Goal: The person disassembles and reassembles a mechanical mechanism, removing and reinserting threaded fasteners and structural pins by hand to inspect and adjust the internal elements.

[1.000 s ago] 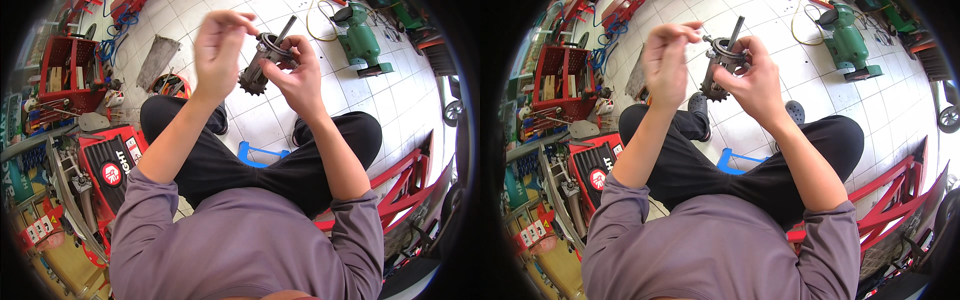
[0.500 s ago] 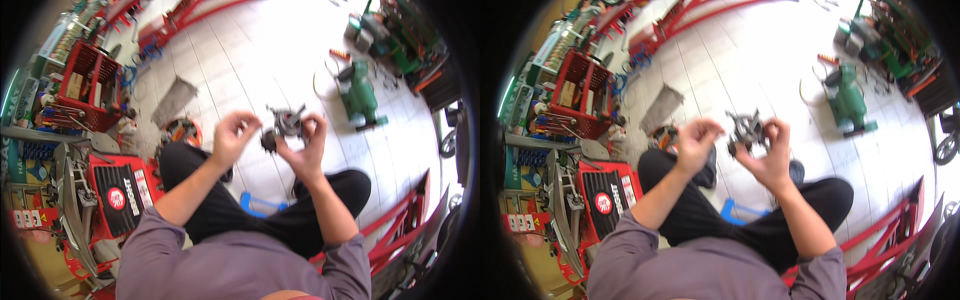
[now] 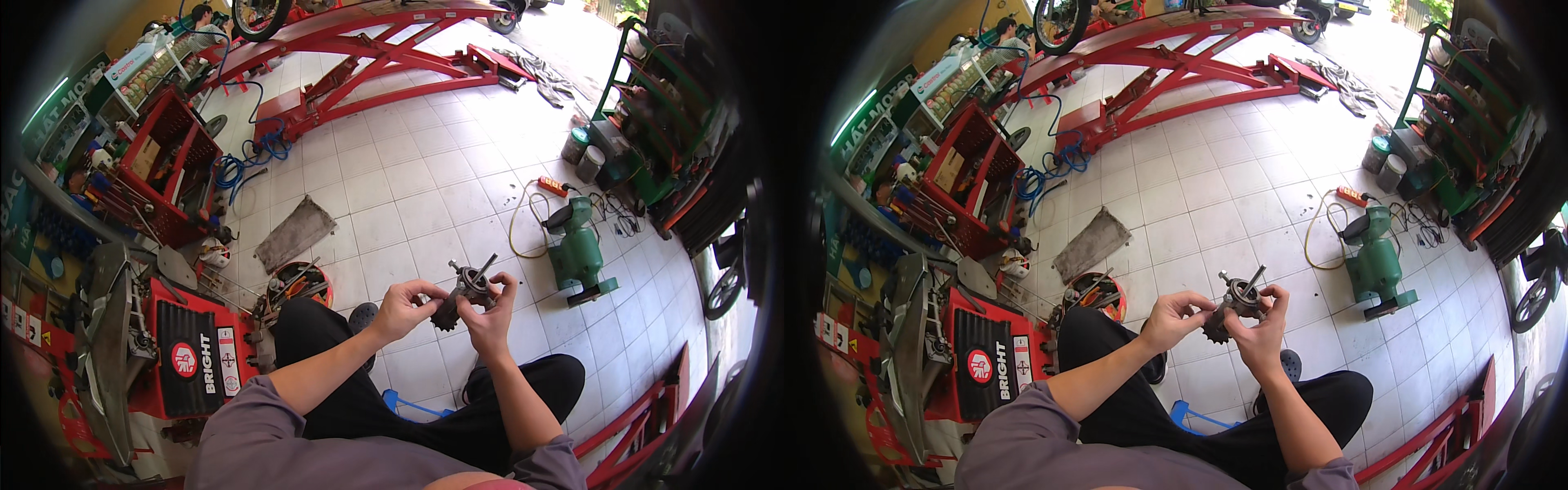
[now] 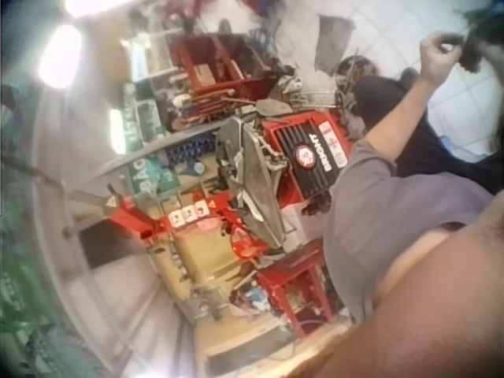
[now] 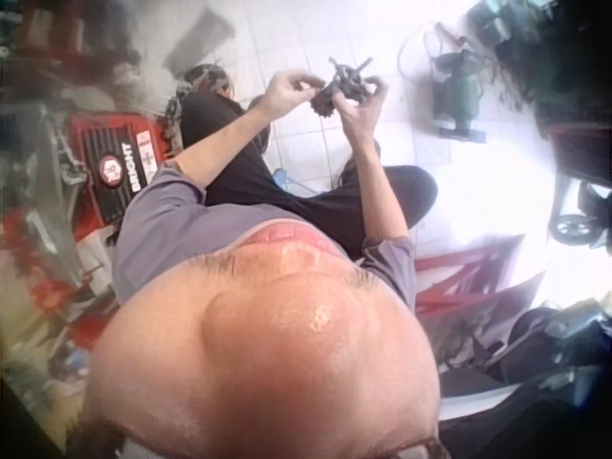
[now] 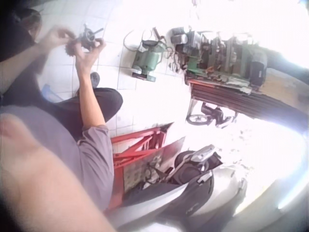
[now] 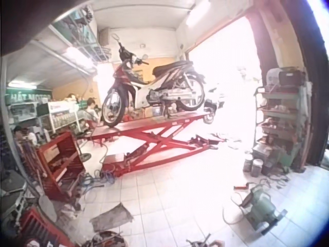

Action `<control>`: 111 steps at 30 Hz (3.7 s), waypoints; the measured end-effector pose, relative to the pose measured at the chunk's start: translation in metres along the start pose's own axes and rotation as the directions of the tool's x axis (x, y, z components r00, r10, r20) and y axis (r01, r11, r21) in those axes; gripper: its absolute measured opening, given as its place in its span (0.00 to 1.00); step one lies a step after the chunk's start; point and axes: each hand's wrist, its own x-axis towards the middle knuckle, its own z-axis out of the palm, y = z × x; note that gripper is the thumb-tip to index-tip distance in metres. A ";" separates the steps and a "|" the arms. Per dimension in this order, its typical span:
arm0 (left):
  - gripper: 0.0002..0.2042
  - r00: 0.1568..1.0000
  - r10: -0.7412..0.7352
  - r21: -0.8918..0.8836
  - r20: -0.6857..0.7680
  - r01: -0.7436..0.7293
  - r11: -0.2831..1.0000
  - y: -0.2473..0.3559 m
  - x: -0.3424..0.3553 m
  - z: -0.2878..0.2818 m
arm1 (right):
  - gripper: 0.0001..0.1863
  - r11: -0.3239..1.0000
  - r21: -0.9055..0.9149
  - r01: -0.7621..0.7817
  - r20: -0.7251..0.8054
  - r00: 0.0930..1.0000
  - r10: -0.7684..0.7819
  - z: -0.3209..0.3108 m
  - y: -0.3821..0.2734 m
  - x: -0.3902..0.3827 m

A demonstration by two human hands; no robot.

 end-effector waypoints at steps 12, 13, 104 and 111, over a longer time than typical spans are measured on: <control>0.11 0.971 -0.236 -0.326 0.046 0.238 0.915 -0.019 0.004 0.003 | 0.30 0.998 -0.030 -0.047 0.140 0.989 0.050 0.002 -0.002 -0.003; 0.11 0.969 -0.247 -0.313 0.021 0.241 0.919 -0.019 0.003 0.005 | 0.30 0.998 -0.056 -0.030 0.135 0.990 0.037 0.002 0.002 -0.002; 0.12 0.913 -0.389 -0.504 -0.126 0.279 0.817 -0.030 -0.003 0.034 | 0.03 0.543 0.535 -0.647 0.240 0.732 0.637 0.008 0.055 -0.019; 0.10 0.959 -0.193 -0.284 -0.205 0.131 0.950 -0.054 0.001 0.038 | 0.03 0.505 0.630 -0.590 0.188 0.747 0.638 0.014 0.043 -0.015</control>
